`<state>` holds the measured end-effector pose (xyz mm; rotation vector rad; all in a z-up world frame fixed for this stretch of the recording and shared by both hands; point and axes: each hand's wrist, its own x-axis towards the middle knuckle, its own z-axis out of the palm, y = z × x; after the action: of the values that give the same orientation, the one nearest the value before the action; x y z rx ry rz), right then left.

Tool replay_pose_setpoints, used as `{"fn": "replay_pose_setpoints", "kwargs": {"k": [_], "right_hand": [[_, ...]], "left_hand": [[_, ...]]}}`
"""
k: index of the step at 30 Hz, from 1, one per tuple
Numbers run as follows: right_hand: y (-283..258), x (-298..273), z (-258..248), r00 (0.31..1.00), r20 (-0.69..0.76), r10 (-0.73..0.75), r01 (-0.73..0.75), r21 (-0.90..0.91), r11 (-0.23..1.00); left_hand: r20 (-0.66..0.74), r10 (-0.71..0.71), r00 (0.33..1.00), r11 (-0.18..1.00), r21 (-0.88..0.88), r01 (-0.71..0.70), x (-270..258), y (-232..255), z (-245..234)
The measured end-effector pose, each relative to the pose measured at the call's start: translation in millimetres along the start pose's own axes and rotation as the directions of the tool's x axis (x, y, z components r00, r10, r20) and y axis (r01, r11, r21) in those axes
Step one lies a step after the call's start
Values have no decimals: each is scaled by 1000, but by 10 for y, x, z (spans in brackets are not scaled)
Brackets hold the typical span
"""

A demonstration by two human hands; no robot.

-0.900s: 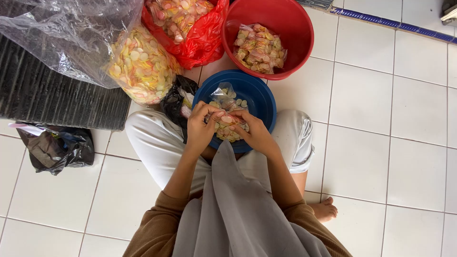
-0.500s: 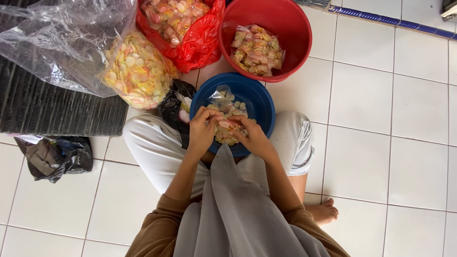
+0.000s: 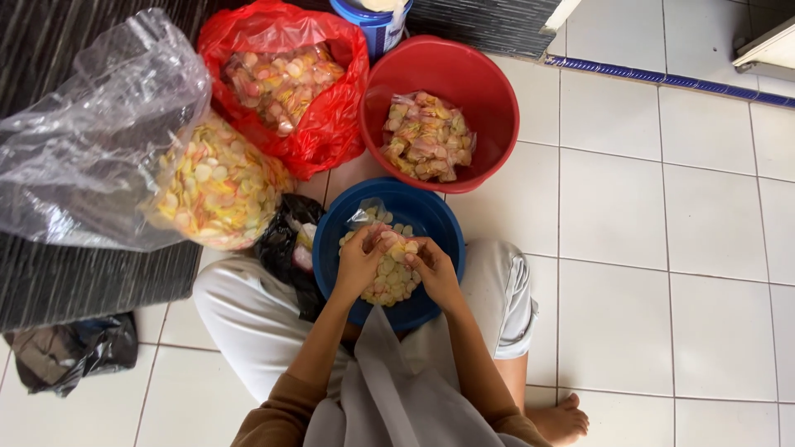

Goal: Packaging small crackers into individual plastic bags while sitting on the floor

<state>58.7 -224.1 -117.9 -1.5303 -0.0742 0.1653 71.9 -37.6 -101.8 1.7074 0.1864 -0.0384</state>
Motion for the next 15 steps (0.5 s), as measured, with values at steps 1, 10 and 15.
{"fn": "replay_pose_setpoints", "kwargs": {"k": [1, 10, 15], "right_hand": [[14, 73, -20, 1000, -3, 0, 0, -1, 1000], [5, 951, -330, 963, -267, 27, 21, 175, 984], [-159, 1095, -433, 930, -352, 100, -33, 193, 981]], "left_hand": [[4, 0, 1000, 1000, -1, 0, 105, -38, 29], [76, 29, 997, 911, -413, 5, 976, 224, 437], [77, 108, 991, 954, -288, -82, 1057, 284, 404]]}}
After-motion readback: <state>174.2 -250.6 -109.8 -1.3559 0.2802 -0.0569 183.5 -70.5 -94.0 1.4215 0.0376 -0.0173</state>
